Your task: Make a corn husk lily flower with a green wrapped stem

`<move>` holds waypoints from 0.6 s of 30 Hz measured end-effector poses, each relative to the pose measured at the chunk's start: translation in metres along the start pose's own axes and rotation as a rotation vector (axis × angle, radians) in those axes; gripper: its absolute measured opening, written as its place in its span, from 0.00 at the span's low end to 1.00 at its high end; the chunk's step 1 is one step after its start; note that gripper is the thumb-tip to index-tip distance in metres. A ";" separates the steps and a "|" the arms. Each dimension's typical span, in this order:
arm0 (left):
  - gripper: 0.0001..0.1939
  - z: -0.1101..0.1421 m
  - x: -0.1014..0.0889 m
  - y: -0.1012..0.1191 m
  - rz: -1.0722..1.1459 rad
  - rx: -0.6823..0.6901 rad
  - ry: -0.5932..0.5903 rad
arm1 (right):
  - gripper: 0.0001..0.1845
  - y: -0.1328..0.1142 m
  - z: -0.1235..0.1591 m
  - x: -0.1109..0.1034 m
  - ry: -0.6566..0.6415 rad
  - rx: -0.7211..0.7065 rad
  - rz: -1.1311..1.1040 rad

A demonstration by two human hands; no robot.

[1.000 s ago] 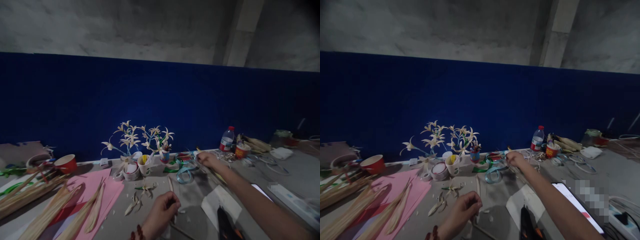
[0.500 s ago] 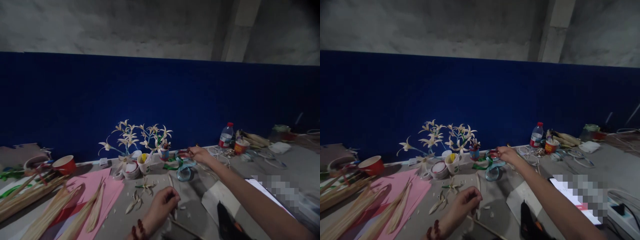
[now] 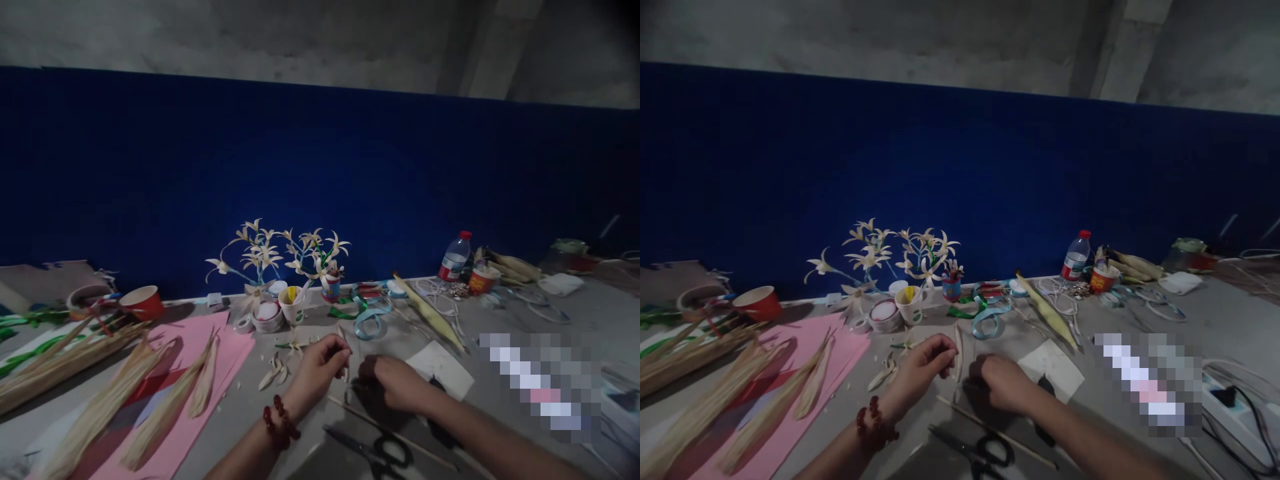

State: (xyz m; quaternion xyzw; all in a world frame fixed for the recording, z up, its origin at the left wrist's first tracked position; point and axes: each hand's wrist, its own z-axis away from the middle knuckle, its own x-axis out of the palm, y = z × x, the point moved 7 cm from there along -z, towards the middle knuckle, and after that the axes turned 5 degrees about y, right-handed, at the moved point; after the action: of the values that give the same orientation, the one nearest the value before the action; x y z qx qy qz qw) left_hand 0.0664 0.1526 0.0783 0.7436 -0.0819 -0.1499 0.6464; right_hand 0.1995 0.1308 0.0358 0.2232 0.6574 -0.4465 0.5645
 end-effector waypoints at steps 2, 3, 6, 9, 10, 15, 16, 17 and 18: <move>0.05 0.004 -0.003 -0.004 -0.085 0.007 0.005 | 0.11 0.003 -0.005 0.001 -0.018 0.001 -0.022; 0.03 0.006 -0.003 -0.007 -0.125 0.011 0.007 | 0.11 0.004 -0.006 0.000 -0.016 0.003 -0.041; 0.09 0.009 0.006 -0.017 -0.190 0.008 -0.012 | 0.11 0.007 -0.009 -0.010 0.039 0.019 -0.124; 0.11 0.004 0.026 -0.026 -0.153 -0.008 -0.034 | 0.10 0.009 -0.009 -0.028 0.123 0.047 -0.256; 0.09 0.000 0.032 -0.028 -0.118 -0.018 -0.035 | 0.10 0.010 -0.008 -0.035 0.157 0.060 -0.305; 0.10 -0.014 0.042 -0.019 0.169 -0.088 0.014 | 0.11 0.011 0.014 -0.071 0.374 0.131 -0.506; 0.12 -0.015 0.039 -0.013 0.230 -0.090 0.033 | 0.13 0.010 0.021 -0.075 0.415 0.151 -0.526; 0.13 -0.015 0.036 -0.005 0.290 -0.087 0.051 | 0.15 0.009 0.028 -0.076 0.443 0.171 -0.540; 0.13 -0.014 0.032 0.004 0.345 -0.081 0.068 | 0.17 0.006 0.035 -0.074 0.455 0.186 -0.547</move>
State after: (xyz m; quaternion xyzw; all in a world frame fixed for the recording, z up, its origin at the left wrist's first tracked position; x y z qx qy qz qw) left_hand 0.1013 0.1552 0.0804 0.6963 -0.1805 -0.0148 0.6945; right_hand 0.2428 0.1200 0.1051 0.1832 0.7580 -0.5778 0.2407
